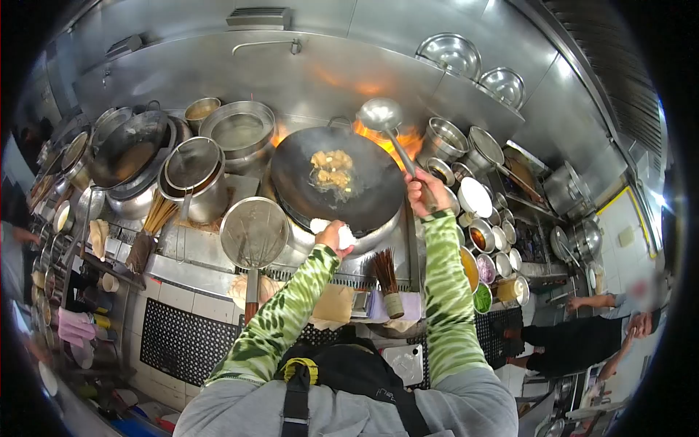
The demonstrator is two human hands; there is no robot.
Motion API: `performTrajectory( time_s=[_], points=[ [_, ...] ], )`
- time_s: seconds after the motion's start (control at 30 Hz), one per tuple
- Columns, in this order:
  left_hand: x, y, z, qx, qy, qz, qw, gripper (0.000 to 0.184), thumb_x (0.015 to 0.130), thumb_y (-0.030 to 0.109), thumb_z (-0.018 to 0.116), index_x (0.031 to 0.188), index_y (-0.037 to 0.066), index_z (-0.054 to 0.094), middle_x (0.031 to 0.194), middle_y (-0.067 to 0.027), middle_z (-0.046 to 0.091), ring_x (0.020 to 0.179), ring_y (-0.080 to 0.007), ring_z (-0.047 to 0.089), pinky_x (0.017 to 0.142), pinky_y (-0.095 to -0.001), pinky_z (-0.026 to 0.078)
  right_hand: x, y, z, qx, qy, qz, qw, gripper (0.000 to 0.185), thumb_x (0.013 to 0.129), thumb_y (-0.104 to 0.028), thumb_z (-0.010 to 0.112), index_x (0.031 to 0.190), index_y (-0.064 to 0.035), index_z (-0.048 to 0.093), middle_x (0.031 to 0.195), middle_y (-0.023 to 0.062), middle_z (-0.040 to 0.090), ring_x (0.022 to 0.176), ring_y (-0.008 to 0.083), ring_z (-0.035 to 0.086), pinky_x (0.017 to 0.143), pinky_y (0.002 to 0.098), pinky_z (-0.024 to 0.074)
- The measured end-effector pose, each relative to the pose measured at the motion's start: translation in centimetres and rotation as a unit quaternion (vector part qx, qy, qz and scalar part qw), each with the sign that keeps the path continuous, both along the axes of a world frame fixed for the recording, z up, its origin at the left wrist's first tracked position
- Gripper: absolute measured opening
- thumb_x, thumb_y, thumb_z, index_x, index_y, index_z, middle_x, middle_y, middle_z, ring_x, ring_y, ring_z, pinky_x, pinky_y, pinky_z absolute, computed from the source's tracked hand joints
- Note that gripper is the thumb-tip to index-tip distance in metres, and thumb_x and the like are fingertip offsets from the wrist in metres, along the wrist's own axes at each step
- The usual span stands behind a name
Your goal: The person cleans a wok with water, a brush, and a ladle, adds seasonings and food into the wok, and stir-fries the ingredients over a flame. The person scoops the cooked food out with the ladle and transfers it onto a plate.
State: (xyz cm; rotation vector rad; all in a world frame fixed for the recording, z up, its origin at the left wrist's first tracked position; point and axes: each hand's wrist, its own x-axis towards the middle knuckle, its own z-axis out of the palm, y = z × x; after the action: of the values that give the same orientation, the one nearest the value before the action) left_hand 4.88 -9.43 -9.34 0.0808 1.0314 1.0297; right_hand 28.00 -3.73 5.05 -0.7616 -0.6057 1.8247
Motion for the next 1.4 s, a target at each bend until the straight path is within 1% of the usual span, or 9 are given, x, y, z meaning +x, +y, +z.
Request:
performTrajectory(
  time_s=[0.2,0.37,0.43,0.53,0.6,0.83,1.03,1.3,1.4],
  points=[
    [0.5,0.3,0.1,0.014,-0.007,-0.034,0.999,0.022,0.083,0.040,0.069,0.091,0.021,0.060,0.075,0.0009,0.063,0.071,-0.0199,0.062,0.059,-0.0408,0.051,-3.2,-3.6,-2.2,0.078,-0.324,-0.094,0.938,0.076,0.082,0.000,0.059,0.150,0.0005,0.025,0.069,0.0072,0.061,0.047,0.0161,0.055,0.042,0.0297,0.0461],
    [1.2,0.3,0.5,-0.021,0.007,0.021,1.000,0.018,0.083,0.027,0.062,0.093,0.013,0.059,0.079,-0.0064,0.061,0.071,-0.0251,0.061,0.054,-0.0412,0.050,-2.8,-4.3,-6.0,0.167,-0.599,0.028,0.783,0.071,0.080,-0.006,0.063,0.143,0.0096,0.035,0.079,0.0099,0.066,0.051,0.0099,0.055,0.047,0.0263,0.0435],
    [1.0,0.4,-0.8,0.014,-0.014,0.015,1.000,0.024,0.082,0.027,0.064,0.099,0.012,0.059,0.091,-0.0090,0.063,0.082,-0.0291,0.061,0.062,-0.0473,0.051,-1.6,-5.5,-6.7,0.155,-0.514,0.036,0.843,0.071,0.080,-0.006,0.063,0.145,0.0032,0.038,0.075,0.0114,0.066,0.054,0.0125,0.057,0.052,0.0290,0.0466],
    [1.1,1.8,-2.5,0.004,0.031,0.010,0.999,0.025,0.083,0.026,0.064,0.101,0.011,0.059,0.092,-0.0097,0.062,0.081,-0.0278,0.061,0.060,-0.0452,0.051,-0.1,-10.1,-5.5,0.292,-0.683,-0.015,0.670,0.067,0.080,-0.008,0.064,0.144,-0.0059,0.043,0.071,0.0139,0.063,0.058,0.0154,0.058,0.060,0.0313,0.0493],
    [1.4,1.2,-1.2,-0.003,0.038,0.039,0.999,0.026,0.084,0.026,0.063,0.103,0.008,0.058,0.093,-0.0111,0.062,0.079,-0.0276,0.060,0.059,-0.0430,0.051,0.4,-12.8,-3.9,0.293,-0.697,0.005,0.654,0.064,0.082,-0.012,0.061,0.144,-0.0100,0.043,0.085,0.0263,0.065,0.072,0.0378,0.065,0.070,0.0419,0.0520],
    [-0.5,-3.6,6.2,-0.027,0.020,-0.052,0.998,0.018,0.093,0.028,0.055,0.106,0.015,0.056,0.091,-0.0059,0.062,0.082,-0.0235,0.061,0.067,-0.0396,0.052,7.3,-20.9,5.4,0.346,-0.676,0.182,0.625,0.067,0.080,0.000,0.063,0.144,-0.0093,0.045,0.086,0.0152,0.063,0.065,0.0191,0.058,0.068,0.0295,0.0483],
    [1.4,-4.8,0.0,0.005,0.018,0.009,1.000,0.019,0.095,0.029,0.052,0.105,0.014,0.055,0.092,-0.0057,0.062,0.079,-0.0244,0.064,0.057,-0.0406,0.054,3.0,-12.7,-2.2,0.398,-0.787,0.140,0.449,0.062,0.080,-0.004,0.059,0.141,-0.0040,0.044,0.093,0.0242,0.063,0.081,0.0420,0.062,0.072,0.0486,0.0499],
    [-0.7,-5.5,-5.8,0.018,-0.019,-0.008,1.000,0.024,0.093,0.031,0.055,0.108,0.012,0.055,0.094,-0.0067,0.065,0.080,-0.0255,0.063,0.065,-0.0410,0.054,4.3,-17.8,2.3,0.356,-0.713,0.177,0.577,0.058,0.080,-0.010,0.059,0.137,-0.0027,0.049,0.098,0.0247,0.063,0.088,0.0385,0.063,0.084,0.0455,0.0481],
    [-1.6,-6.0,5.4,-0.024,0.023,-0.101,0.994,0.018,0.093,0.027,0.052,0.104,0.013,0.055,0.087,-0.0063,0.063,0.075,-0.0251,0.063,0.060,-0.0413,0.054,7.0,-20.2,7.5,0.285,-0.711,0.258,0.589,0.062,0.081,-0.004,0.063,0.141,-0.0066,0.047,0.089,0.0153,0.065,0.080,0.0256,0.062,0.082,0.0390,0.0428]
  ],
)
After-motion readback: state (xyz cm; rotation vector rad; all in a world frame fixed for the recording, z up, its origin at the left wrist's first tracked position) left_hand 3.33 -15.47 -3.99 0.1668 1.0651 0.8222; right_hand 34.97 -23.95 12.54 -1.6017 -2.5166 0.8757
